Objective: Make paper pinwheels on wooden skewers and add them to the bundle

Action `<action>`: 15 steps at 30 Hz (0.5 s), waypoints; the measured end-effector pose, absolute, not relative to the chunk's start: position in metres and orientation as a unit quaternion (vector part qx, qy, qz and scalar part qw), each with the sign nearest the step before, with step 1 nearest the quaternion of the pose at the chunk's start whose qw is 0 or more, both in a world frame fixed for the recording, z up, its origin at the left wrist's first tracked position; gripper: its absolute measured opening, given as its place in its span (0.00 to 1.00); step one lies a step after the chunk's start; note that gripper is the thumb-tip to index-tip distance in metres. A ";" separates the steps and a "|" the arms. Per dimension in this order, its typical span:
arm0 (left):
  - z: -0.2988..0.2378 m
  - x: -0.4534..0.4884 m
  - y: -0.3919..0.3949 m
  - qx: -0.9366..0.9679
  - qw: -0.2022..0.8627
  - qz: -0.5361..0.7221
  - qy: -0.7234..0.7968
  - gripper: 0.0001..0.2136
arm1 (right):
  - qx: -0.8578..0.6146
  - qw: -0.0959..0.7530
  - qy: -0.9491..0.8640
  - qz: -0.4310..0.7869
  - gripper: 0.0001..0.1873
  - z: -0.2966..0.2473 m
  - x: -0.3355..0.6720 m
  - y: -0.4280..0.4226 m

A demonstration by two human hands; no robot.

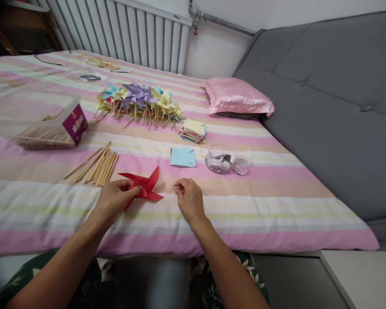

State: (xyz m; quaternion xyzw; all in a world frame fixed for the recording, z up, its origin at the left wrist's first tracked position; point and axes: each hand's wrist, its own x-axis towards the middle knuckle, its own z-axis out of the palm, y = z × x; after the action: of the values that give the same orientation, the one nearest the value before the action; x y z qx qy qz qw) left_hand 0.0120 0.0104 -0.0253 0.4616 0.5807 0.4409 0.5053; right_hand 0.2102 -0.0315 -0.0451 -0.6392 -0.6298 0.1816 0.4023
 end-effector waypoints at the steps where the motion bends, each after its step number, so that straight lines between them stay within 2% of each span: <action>1: -0.025 0.012 0.011 0.466 0.504 0.437 0.582 0.02 | -0.645 0.392 -0.633 0.173 0.08 -0.044 0.208 -0.032; 10: -0.021 0.012 0.009 0.504 0.485 0.412 0.584 0.05 | -0.712 0.232 -0.655 0.105 0.11 -0.042 0.195 -0.023; 15: -0.018 0.013 0.006 0.473 0.518 0.420 0.577 0.07 | -0.720 0.207 -0.658 0.073 0.13 -0.045 0.194 -0.023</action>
State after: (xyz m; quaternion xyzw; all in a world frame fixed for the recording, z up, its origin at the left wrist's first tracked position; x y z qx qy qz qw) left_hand 0.0130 0.0063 -0.0179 0.4725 0.5767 0.4199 0.5175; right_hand 0.1939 -0.0231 -0.0447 -0.7199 -0.6585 0.0734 0.2067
